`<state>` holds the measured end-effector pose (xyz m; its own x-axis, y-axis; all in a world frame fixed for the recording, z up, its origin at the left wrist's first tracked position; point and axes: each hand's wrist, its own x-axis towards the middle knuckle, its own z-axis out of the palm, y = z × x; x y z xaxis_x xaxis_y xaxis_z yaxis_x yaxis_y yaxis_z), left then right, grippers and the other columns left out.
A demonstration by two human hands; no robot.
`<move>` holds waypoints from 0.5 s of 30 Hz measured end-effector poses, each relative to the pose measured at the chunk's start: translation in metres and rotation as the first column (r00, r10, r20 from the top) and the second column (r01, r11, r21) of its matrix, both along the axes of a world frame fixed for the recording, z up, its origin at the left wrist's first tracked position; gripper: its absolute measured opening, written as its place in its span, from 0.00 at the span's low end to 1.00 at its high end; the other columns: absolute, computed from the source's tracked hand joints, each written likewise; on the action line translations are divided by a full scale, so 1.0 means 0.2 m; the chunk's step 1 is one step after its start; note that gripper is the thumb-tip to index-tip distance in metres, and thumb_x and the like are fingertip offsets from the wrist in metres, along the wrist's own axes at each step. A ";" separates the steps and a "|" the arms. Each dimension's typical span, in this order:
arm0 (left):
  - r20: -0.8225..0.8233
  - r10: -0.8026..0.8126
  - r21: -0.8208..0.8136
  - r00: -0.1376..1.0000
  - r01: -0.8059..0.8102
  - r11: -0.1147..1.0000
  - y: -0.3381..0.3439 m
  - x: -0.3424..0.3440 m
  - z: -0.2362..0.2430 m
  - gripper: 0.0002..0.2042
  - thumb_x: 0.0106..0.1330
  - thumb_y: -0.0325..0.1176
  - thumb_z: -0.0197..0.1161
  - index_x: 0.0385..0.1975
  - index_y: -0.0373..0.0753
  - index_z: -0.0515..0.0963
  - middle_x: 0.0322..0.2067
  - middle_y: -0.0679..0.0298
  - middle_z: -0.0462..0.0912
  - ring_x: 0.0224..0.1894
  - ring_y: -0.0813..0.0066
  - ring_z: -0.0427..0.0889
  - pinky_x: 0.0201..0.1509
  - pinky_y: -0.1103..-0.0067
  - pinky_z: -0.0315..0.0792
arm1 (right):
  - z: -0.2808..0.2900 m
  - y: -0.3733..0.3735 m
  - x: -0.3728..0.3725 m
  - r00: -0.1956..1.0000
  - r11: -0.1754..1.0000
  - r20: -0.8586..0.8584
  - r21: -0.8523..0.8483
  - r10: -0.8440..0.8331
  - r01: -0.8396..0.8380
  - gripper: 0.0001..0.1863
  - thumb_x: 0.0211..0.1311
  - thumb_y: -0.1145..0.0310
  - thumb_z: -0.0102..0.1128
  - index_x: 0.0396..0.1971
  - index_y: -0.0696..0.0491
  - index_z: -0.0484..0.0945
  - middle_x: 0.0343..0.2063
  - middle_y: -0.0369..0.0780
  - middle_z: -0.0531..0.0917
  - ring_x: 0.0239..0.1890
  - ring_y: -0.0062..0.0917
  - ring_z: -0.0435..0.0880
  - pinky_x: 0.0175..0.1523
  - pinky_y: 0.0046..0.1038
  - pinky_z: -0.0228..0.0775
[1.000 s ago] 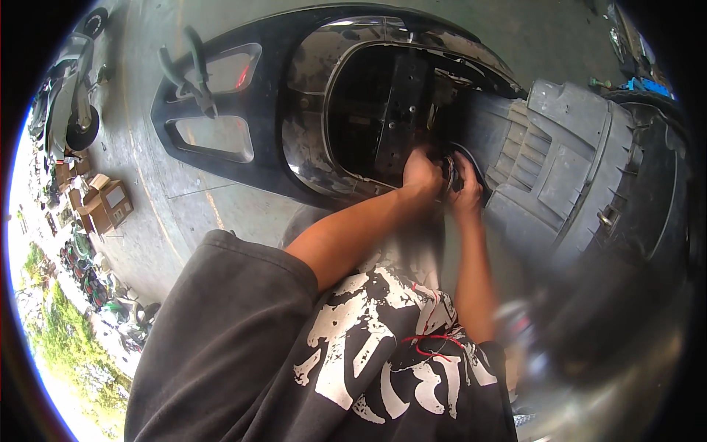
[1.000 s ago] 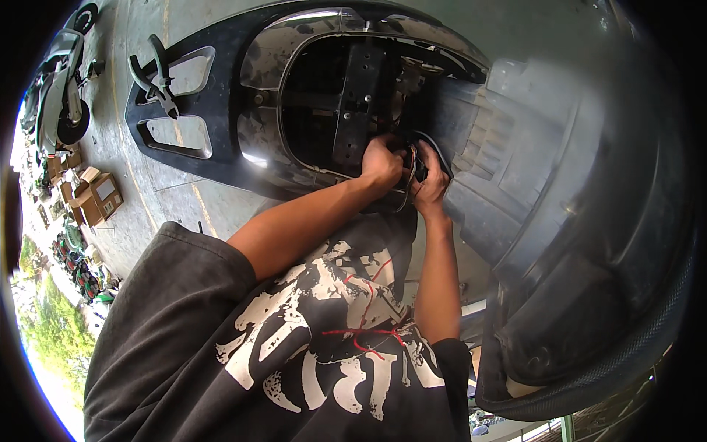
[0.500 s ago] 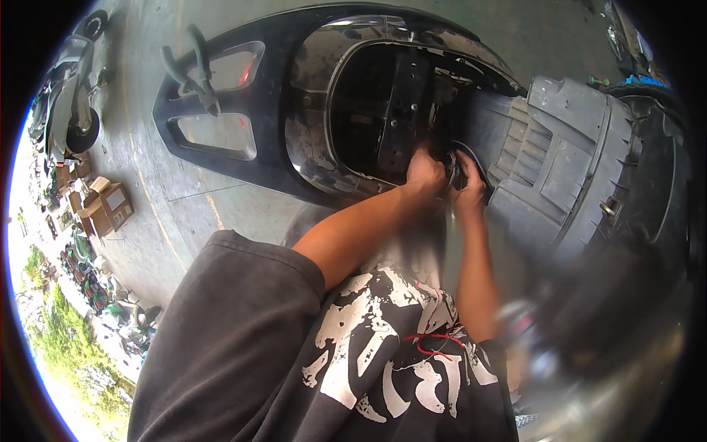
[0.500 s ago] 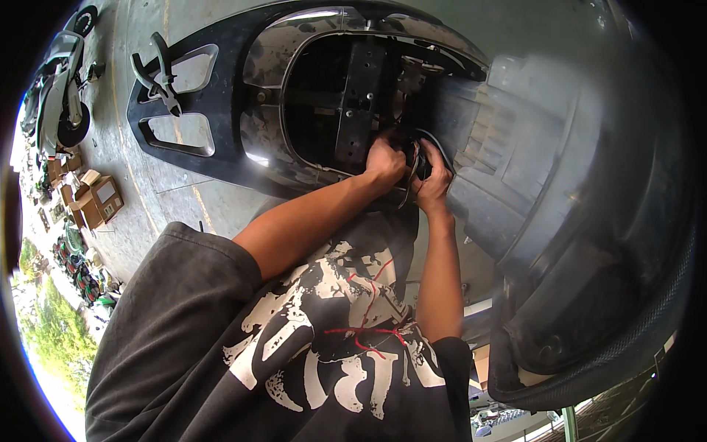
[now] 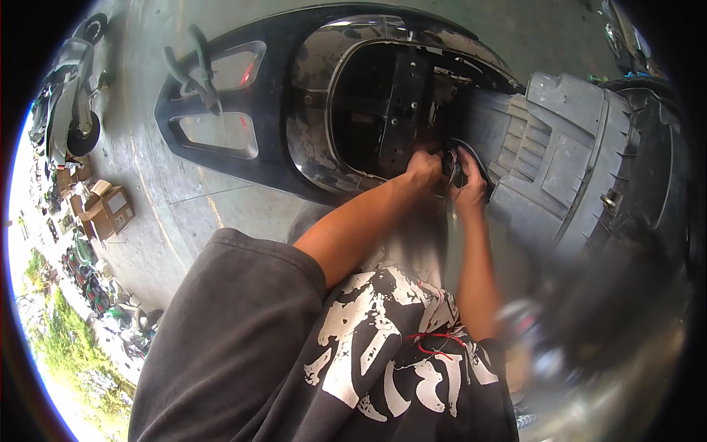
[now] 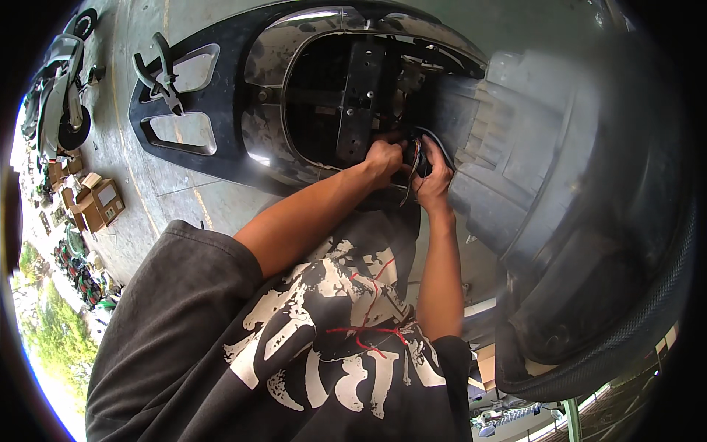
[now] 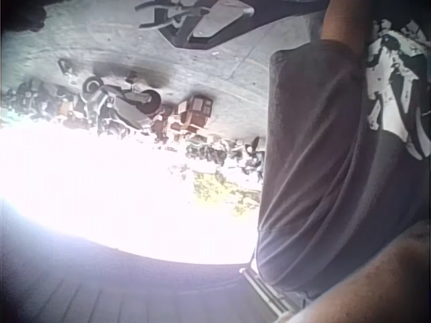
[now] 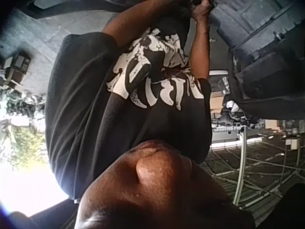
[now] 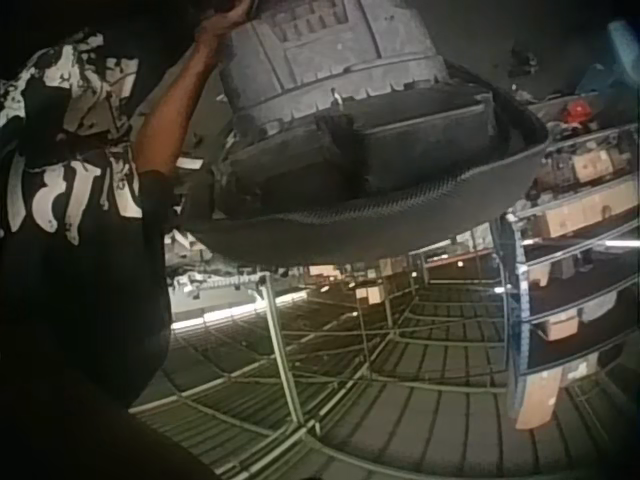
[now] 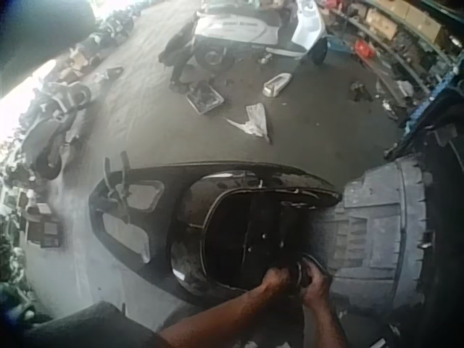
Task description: The person works on the internal wiring and components of a scooter, using their hands to pull and organize wires near the battery compartment, and then handles a small connector component while the seat is raised.
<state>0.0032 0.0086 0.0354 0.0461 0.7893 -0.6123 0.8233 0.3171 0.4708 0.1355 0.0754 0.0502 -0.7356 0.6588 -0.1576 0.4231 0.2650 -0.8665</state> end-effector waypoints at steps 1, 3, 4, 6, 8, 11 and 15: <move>0.006 0.021 -0.008 1.000 -0.021 1.000 0.00 0.00 -0.02 0.33 0.45 0.28 0.68 0.56 0.28 0.70 0.51 0.54 0.78 0.59 0.64 0.73 0.59 0.78 0.70 | 0.01 0.00 -0.01 1.000 1.000 0.001 0.000 0.001 -0.001 0.34 0.49 0.71 0.62 0.59 0.61 0.64 0.51 0.53 0.78 0.57 0.41 0.76 0.61 0.33 0.66; 0.017 0.050 -0.037 0.999 -0.049 0.998 0.01 0.01 -0.03 0.34 0.44 0.28 0.69 0.57 0.27 0.69 0.51 0.53 0.78 0.60 0.63 0.73 0.59 0.79 0.70 | 0.02 0.00 -0.01 1.000 1.000 0.013 0.014 0.000 -0.001 0.34 0.49 0.71 0.62 0.59 0.62 0.64 0.51 0.53 0.78 0.56 0.41 0.77 0.61 0.33 0.67; 0.009 0.034 -0.051 0.999 -0.034 0.998 0.01 0.01 -0.04 0.35 0.44 0.28 0.70 0.57 0.27 0.69 0.51 0.53 0.78 0.60 0.63 0.72 0.59 0.79 0.70 | 0.03 0.00 -0.01 1.000 1.000 0.019 0.022 0.000 0.000 0.34 0.49 0.71 0.62 0.59 0.62 0.64 0.51 0.53 0.78 0.56 0.41 0.77 0.60 0.33 0.67; -0.020 -0.022 -0.072 1.000 0.021 0.997 0.02 0.01 -0.05 0.36 0.43 0.29 0.71 0.57 0.29 0.69 0.52 0.54 0.77 0.60 0.63 0.73 0.60 0.79 0.70 | 0.01 -0.01 0.01 1.000 0.999 -0.012 0.044 -0.011 0.012 0.35 0.49 0.71 0.65 0.58 0.63 0.64 0.50 0.53 0.78 0.55 0.41 0.77 0.60 0.33 0.67; 0.088 0.152 -0.138 0.985 -0.139 0.981 0.01 0.04 -0.14 0.35 0.43 0.30 0.72 0.57 0.32 0.70 0.52 0.55 0.77 0.59 0.63 0.73 0.60 0.79 0.69 | 0.01 -0.01 0.01 1.000 0.999 -0.016 0.050 -0.020 0.021 0.35 0.48 0.71 0.66 0.58 0.63 0.64 0.50 0.53 0.78 0.55 0.40 0.78 0.60 0.33 0.67; 0.169 0.366 -0.219 0.915 -0.327 0.919 -0.02 0.10 -0.28 0.34 0.46 0.34 0.71 0.57 0.37 0.71 0.51 0.56 0.78 0.58 0.66 0.74 0.60 0.79 0.68 | 0.05 -0.02 -0.02 0.999 0.998 0.007 0.049 -0.041 0.040 0.35 0.49 0.71 0.68 0.57 0.64 0.65 0.50 0.53 0.78 0.55 0.41 0.77 0.60 0.33 0.67; -0.159 -0.272 -0.121 0.949 0.255 0.959 0.03 0.02 0.00 0.32 0.51 0.41 0.69 0.58 0.40 0.71 0.49 0.59 0.80 0.55 0.71 0.77 0.58 0.79 0.69 | 0.03 -0.05 0.00 0.995 0.992 0.025 0.087 -0.093 0.091 0.31 0.50 0.71 0.68 0.55 0.62 0.66 0.51 0.52 0.78 0.55 0.42 0.77 0.60 0.34 0.66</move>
<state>0.0072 0.0142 0.0360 0.1314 0.6991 -0.7029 0.9495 0.1152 0.2920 0.1349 0.0661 0.0565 -0.6674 0.7353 -0.1180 0.4736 0.2968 -0.8292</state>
